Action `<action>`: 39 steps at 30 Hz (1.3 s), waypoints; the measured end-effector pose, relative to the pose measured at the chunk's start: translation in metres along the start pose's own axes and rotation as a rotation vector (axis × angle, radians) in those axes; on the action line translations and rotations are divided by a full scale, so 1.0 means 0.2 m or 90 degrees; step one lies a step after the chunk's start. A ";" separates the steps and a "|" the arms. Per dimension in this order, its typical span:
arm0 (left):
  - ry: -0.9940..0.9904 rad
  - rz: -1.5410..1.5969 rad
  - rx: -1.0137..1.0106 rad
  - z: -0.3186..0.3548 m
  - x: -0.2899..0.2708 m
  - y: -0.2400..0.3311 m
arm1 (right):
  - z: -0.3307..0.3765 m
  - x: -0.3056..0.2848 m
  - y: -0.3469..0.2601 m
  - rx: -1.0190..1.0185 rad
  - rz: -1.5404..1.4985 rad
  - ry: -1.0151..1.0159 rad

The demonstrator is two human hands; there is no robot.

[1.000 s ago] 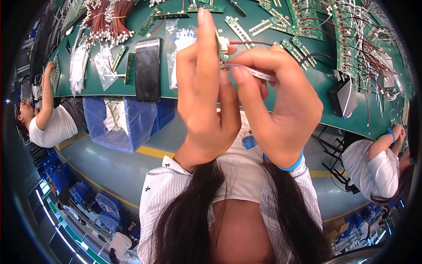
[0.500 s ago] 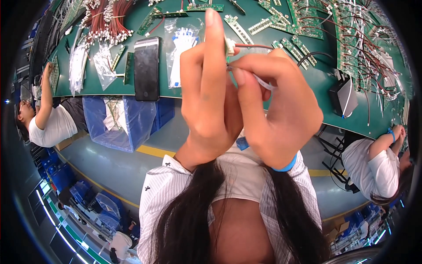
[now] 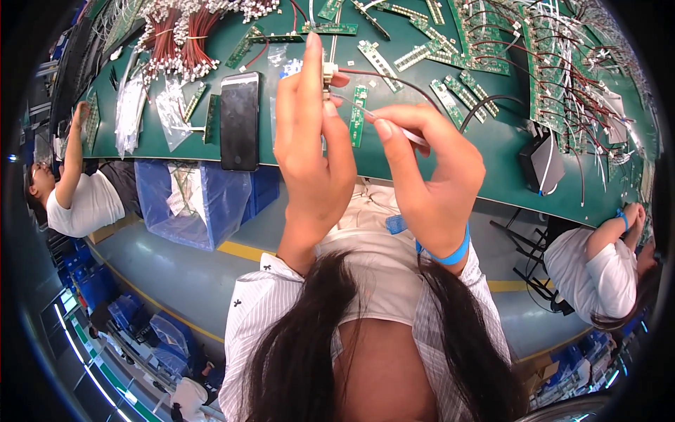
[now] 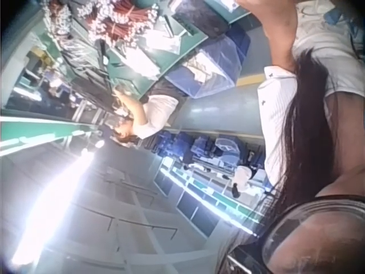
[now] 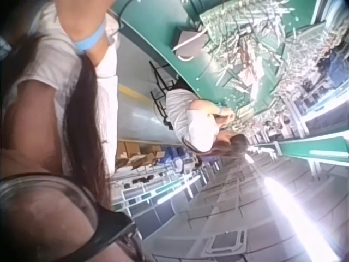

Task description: The person connects wires and ribbon cables to circuit boards, presses the components into place, and sorts small connectors on the workbench.

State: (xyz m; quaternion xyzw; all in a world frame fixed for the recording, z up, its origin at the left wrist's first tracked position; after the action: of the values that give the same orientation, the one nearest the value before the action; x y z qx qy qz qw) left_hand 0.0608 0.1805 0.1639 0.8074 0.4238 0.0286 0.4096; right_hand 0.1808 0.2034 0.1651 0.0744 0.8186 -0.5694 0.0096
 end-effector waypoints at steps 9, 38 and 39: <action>0.015 -0.126 -0.022 -0.05 -0.06 -0.11 | 0.16 0.03 0.05 0.046 0.038 -0.097; -0.044 0.441 -0.654 0.19 0.05 -0.45 | 0.09 0.17 0.45 -0.121 0.559 -0.067; -0.044 0.443 -0.653 0.20 0.06 -0.45 | 0.08 0.14 0.46 -0.058 0.455 -0.057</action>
State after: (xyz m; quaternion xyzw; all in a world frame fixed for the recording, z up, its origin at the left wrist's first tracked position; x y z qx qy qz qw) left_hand 0.0241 0.1905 0.0728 0.5992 0.0549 0.3342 0.7254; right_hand 0.1633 0.2223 0.0708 0.3304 0.7644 -0.4956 0.2469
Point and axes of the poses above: each hand's wrist, its own z-axis away from the middle knuckle, its own x-axis out of the palm, y = z × x, the point moved 7 cm from there along -z, towards the middle knuckle, and after that the axes turned 15 degrees about y, right-handed, at the moved point
